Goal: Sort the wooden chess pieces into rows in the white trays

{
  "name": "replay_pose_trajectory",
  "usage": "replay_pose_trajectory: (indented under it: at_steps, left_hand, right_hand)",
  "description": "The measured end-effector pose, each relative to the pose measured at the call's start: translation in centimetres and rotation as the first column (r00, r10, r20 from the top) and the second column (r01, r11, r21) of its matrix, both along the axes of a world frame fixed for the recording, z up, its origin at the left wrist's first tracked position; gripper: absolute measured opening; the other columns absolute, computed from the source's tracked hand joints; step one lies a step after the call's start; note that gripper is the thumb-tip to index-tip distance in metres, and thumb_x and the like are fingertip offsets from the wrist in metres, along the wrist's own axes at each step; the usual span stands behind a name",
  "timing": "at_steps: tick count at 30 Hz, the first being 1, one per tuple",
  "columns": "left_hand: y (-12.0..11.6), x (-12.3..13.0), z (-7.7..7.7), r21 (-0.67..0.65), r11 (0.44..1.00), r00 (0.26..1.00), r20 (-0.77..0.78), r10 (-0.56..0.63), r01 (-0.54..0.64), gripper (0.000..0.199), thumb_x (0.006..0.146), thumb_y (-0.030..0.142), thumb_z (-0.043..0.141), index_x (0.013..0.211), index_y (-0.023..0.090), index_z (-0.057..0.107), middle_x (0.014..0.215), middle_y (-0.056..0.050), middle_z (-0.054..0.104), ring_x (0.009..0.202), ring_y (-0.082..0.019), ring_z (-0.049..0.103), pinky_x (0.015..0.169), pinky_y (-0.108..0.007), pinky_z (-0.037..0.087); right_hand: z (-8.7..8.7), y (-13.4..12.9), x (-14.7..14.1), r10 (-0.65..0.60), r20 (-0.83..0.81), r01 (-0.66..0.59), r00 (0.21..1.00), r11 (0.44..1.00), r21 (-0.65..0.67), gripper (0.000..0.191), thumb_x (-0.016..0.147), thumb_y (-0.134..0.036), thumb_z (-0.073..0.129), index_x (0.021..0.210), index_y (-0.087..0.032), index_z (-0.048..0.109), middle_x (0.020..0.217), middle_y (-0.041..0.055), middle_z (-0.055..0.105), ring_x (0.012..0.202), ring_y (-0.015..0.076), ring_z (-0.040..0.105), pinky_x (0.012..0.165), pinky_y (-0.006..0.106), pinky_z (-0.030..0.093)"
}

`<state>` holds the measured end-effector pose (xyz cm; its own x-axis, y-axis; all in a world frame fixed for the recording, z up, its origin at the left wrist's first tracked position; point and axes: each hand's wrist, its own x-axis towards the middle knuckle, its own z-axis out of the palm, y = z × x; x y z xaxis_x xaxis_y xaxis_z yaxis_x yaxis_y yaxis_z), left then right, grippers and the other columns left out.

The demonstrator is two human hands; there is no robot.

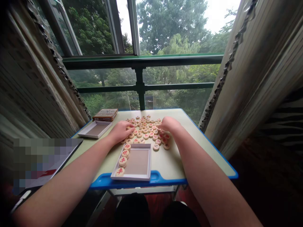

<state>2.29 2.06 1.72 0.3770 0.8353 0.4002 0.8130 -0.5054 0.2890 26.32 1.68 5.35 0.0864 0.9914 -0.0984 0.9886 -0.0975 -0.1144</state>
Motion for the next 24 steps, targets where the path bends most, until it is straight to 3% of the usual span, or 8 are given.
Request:
replay_pose_trajectory:
  at_steps: [8,10,12,14,18,24]
  left_hand:
    - [0.0,0.3,-0.1,-0.004,0.992,0.992,-0.031,-0.122,0.122,0.025,0.078,0.036,0.052,0.08,0.021,0.072,0.089,-0.005,0.07,0.09,-0.022,0.057,0.085,-0.034,0.045]
    - [0.1,0.4,-0.3,-0.014,0.989,0.988,-0.027,-0.15,0.15,0.026,0.078,0.038,0.051,0.078,0.022,0.073,0.088,-0.004,0.07,0.091,-0.021,0.057,0.085,-0.033,0.044]
    - [0.1,0.3,-0.3,-0.014,0.987,0.987,-0.019,-0.158,0.158,0.027,0.079,0.038,0.051,0.077,0.022,0.073,0.088,-0.005,0.07,0.091,-0.021,0.057,0.086,-0.033,0.044]
    - [0.1,0.2,-0.3,-0.015,0.988,0.988,-0.012,-0.154,0.153,0.028,0.079,0.038,0.051,0.077,0.021,0.073,0.087,-0.005,0.069,0.091,-0.021,0.056,0.086,-0.032,0.044]
    - [-0.1,0.2,-0.1,-0.041,0.991,0.992,-0.021,-0.128,0.127,0.028,0.078,0.038,0.051,0.079,0.021,0.072,0.087,-0.006,0.069,0.092,-0.022,0.056,0.086,-0.034,0.043]
    - [-0.3,0.3,0.1,-0.042,0.993,0.994,-0.007,-0.111,0.111,0.026,0.078,0.036,0.051,0.081,0.02,0.072,0.09,-0.006,0.069,0.092,-0.022,0.056,0.088,-0.034,0.042]
  right_hand:
    - [0.4,-0.4,-0.1,0.02,0.037,-0.02,0.999,1.0,-0.014,0.03,0.071,-0.039,0.058,0.085,-0.016,0.071,0.085,0.0103,0.069,0.073,0.0195,0.061,0.057,0.025,0.039]
    - [0.9,-1.0,-0.5,0.141,-0.003,-0.141,0.99,0.99,0.004,0.028,0.071,-0.037,0.059,0.088,-0.019,0.071,0.088,0.0074,0.068,0.074,0.0177,0.06,0.057,0.023,0.039]
    - [1.2,-1.7,-1.2,0.31,-0.074,-0.31,0.948,0.951,0.005,0.027,0.069,-0.036,0.062,0.091,-0.022,0.07,0.09,0.0036,0.068,0.074,0.0153,0.059,0.057,0.021,0.038]
    - [1.3,-2.2,-1.8,0.404,-0.12,-0.409,0.907,0.913,-0.015,0.028,0.067,-0.036,0.064,0.092,-0.024,0.069,0.089,0.0017,0.067,0.072,0.0141,0.058,0.056,0.02,0.038]
    - [1.1,-2.5,-2.4,0.423,-0.119,-0.429,0.898,0.903,-0.024,0.025,0.066,-0.036,0.065,0.087,-0.023,0.069,0.085,0.0022,0.065,0.071,0.0146,0.057,0.056,0.021,0.038]
    - [1.0,-2.2,-2.1,0.415,-0.173,-0.423,0.893,0.906,-0.006,0.032,0.067,-0.033,0.064,0.098,-0.024,0.067,0.091,0.0023,0.065,0.074,0.0145,0.058,0.057,0.02,0.039]
